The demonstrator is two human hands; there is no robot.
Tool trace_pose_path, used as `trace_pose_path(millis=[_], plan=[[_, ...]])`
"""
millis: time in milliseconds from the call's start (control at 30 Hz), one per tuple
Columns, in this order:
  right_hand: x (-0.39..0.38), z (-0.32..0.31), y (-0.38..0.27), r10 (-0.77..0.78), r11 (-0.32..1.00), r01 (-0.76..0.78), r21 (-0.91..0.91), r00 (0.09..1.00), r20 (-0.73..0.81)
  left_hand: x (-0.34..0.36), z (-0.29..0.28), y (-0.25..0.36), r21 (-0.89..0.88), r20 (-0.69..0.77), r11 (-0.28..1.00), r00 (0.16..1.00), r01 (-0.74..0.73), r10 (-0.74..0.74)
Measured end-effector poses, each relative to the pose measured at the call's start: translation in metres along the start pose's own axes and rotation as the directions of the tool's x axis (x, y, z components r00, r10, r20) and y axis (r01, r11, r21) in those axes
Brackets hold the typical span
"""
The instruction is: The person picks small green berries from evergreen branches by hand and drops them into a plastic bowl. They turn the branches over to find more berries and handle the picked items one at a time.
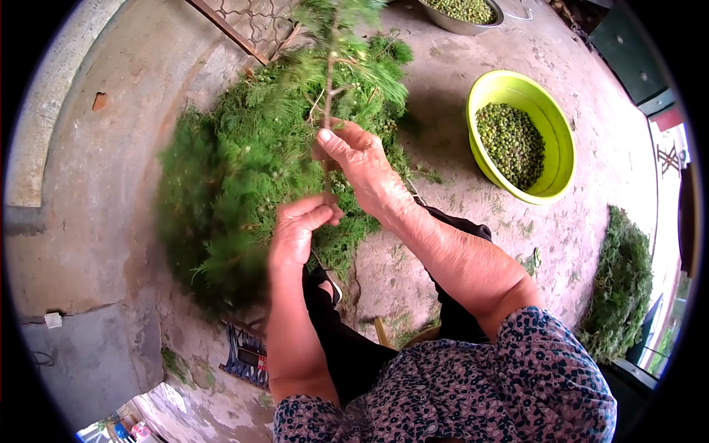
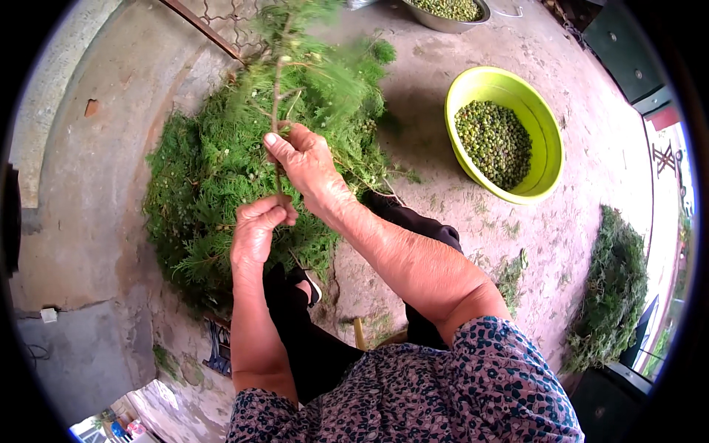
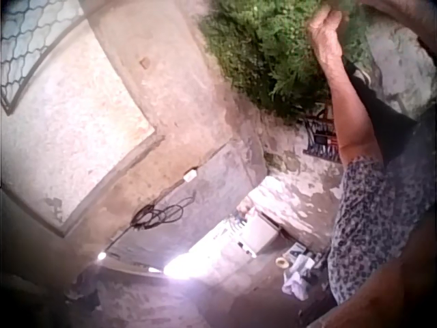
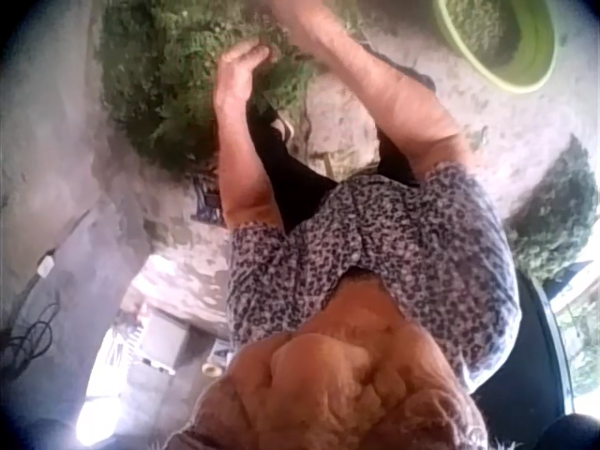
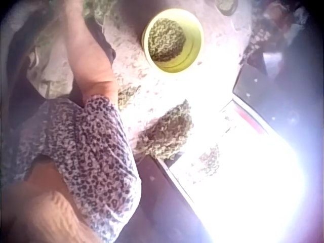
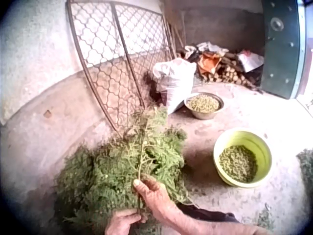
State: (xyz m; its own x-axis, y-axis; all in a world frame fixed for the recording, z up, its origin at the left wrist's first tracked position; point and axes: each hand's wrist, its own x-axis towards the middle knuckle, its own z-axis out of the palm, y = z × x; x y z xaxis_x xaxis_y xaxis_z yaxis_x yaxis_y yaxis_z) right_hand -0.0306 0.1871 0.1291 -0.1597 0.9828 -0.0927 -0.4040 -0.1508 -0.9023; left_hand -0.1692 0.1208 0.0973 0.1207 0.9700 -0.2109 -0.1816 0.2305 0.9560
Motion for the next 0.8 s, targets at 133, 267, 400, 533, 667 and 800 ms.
trace_pose_path(millis=[133,267,400,533,667,800], plan=[[-0.011,0.003,-0.013,0.065,0.998,-0.065,-0.011,0.998,-0.014,0.0,0.015,0.002,0.026,0.123,0.998,0.99,0.06,-0.063],[-0.019,0.005,-0.013,0.176,0.941,-0.142,-0.306,0.981,0.084,0.006,0.004,0.01,0.106,-0.078,0.994,0.997,0.016,-0.008],[-0.025,0.005,0.003,0.099,0.886,0.011,-0.463,0.972,0.212,0.015,-0.017,0.018,0.066,-0.539,0.938,0.779,-0.34,0.32],[-0.037,0.013,0.013,0.034,0.762,0.187,-0.619,0.944,0.327,0.005,-0.026,0.04,0.008,-0.69,0.9,0.649,-0.435,0.32],[-0.045,0.02,0.018,0.062,0.692,0.286,-0.663,0.891,0.449,-0.003,-0.027,0.04,-0.068,-0.681,0.871,0.661,-0.487,0.316],[-0.045,0.022,0.026,-0.03,0.554,0.441,-0.706,0.858,0.512,-0.005,-0.027,0.038,-0.004,-0.66,0.878,0.661,-0.479,0.358]])
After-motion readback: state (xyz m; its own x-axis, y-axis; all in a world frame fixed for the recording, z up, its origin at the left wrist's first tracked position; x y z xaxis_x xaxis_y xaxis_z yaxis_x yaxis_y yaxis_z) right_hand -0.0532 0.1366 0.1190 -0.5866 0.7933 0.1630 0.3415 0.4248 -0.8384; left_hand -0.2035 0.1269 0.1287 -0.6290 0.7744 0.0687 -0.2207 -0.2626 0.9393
